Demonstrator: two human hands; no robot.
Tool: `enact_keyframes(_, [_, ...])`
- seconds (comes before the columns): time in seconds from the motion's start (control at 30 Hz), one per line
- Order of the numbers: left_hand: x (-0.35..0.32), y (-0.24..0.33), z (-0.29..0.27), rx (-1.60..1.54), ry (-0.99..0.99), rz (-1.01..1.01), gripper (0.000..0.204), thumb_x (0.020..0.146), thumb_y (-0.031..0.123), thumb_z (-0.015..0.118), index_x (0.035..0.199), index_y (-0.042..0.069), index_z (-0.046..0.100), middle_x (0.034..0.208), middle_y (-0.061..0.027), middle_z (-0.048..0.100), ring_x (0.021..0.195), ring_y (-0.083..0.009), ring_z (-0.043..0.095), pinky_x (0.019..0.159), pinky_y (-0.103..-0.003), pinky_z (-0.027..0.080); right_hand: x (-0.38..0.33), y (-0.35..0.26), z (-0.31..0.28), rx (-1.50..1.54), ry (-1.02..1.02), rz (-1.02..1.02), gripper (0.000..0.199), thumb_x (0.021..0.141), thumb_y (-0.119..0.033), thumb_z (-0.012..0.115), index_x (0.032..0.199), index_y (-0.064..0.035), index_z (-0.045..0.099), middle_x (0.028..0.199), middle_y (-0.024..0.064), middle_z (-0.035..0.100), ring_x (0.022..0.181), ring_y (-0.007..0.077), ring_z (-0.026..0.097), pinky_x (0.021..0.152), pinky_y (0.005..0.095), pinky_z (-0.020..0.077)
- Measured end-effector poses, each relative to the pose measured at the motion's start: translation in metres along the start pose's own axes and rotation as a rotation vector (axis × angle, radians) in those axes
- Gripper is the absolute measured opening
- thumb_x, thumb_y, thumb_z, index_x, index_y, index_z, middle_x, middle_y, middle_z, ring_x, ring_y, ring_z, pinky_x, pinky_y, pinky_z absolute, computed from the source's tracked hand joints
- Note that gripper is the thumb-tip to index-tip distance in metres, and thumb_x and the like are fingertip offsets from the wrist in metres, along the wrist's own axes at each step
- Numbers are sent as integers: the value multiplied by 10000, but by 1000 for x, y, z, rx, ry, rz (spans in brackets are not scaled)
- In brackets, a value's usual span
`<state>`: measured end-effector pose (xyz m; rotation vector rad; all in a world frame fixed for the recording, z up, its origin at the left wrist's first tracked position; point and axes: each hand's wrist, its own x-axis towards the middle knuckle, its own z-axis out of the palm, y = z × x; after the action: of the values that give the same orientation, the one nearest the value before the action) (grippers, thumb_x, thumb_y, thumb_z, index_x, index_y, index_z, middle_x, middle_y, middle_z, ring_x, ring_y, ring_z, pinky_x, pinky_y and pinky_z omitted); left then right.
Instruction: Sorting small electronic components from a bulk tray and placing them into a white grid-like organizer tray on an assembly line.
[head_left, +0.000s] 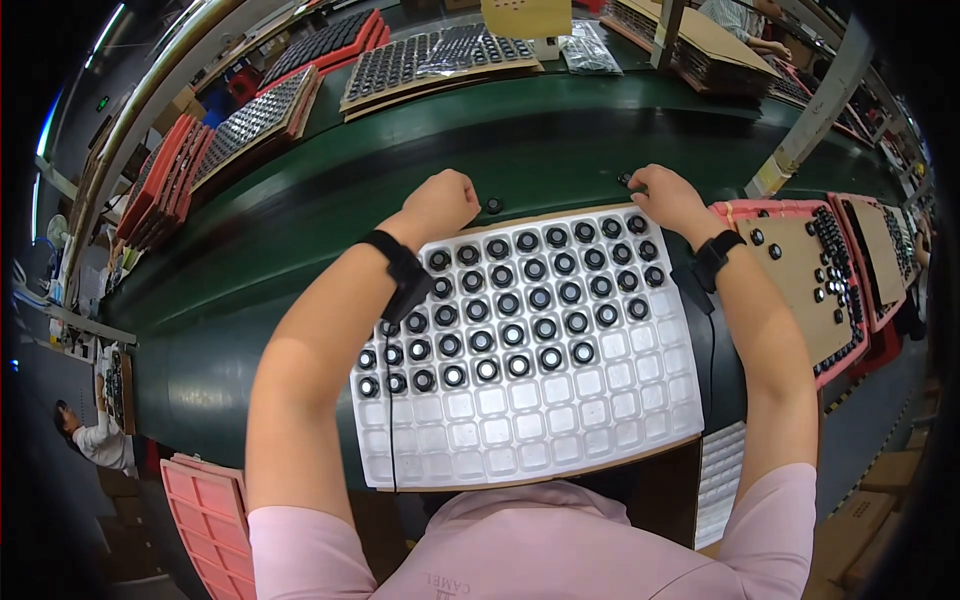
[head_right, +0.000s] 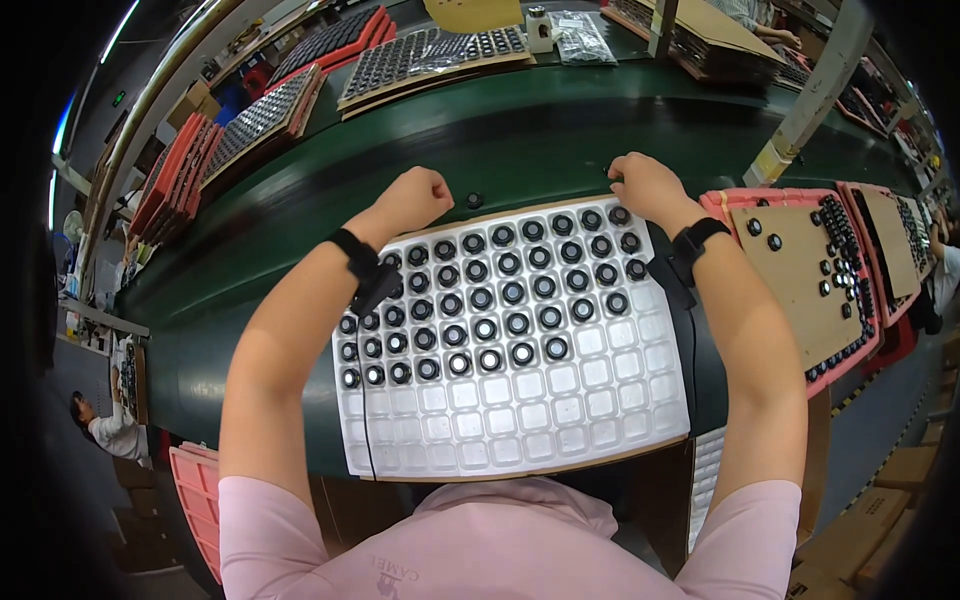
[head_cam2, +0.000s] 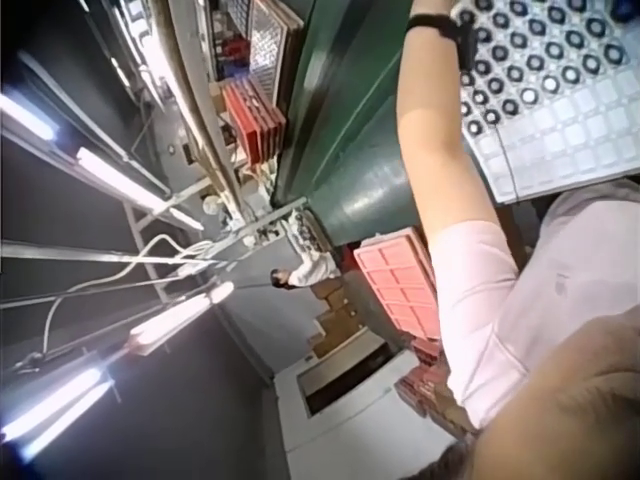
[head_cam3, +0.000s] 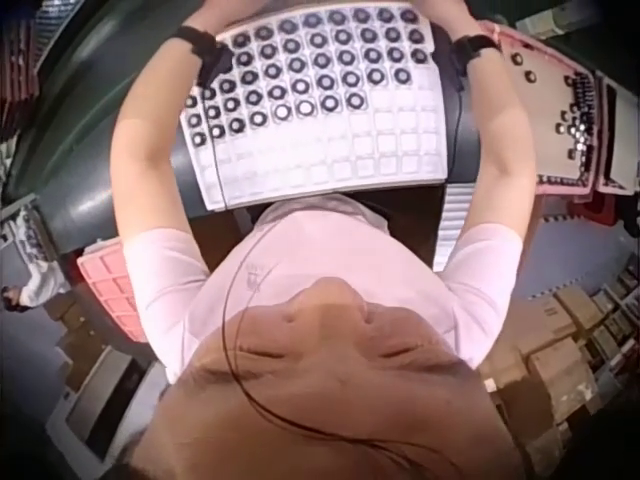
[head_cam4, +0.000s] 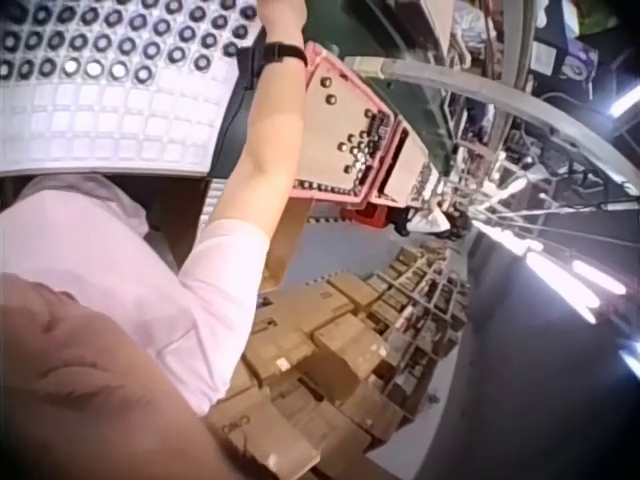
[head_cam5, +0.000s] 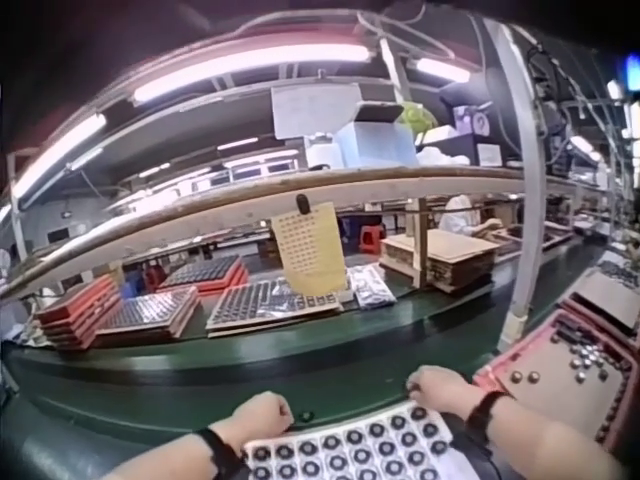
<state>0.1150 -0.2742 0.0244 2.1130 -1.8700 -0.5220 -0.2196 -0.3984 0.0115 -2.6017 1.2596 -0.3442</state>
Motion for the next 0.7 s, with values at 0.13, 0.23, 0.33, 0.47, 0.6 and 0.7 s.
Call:
enact_keyframes(0.13, [18,5,13,139,-3,-4,161,786,180,694,867,42,701,908,-144,711,859,-327,677,765,-404,539,28,12,23,-56,13,3,249,806,-88,657,1051,-48,679,1052,147,646,983,329,630,884,413,506])
enact_keyframes(0.23, [28,1,29,185,22,61,242,783,210,719,954,41,690,995,-154,700,935,-343,658,827,-417,526,43,17,40,-52,-12,32,300,805,-75,640,1102,-81,686,1098,145,643,1020,340,628,920,412,504])
enact_keyframes(0.33, [37,-21,41,187,91,173,376,778,215,729,1108,48,668,1061,-183,674,1018,-365,629,892,-422,504,54,10,52,-102,-52,54,312,810,-71,612,1108,-106,702,1142,153,630,1056,347,622,936,414,504])
enact_keyframes(0.47, [42,-28,45,229,-2,116,322,756,192,748,1018,12,698,1042,-215,669,1015,-367,631,893,-428,501,59,7,65,-156,-33,84,257,821,-79,595,1040,-119,723,1139,155,614,1072,357,606,924,430,508])
enact_keyframes(0.6, [39,-32,40,204,-7,104,263,766,176,728,969,12,702,1035,-203,658,958,-371,636,848,-431,515,58,0,66,-130,5,94,234,827,-86,602,1035,-110,705,1100,164,592,1039,363,608,895,446,511])
enact_keyframes(0.7, [35,-33,32,161,-1,90,270,769,162,723,977,-5,683,994,-205,659,870,-371,648,799,-421,526,55,5,61,-53,61,145,266,814,-77,631,1077,-94,674,1079,170,587,1020,349,614,872,437,513])
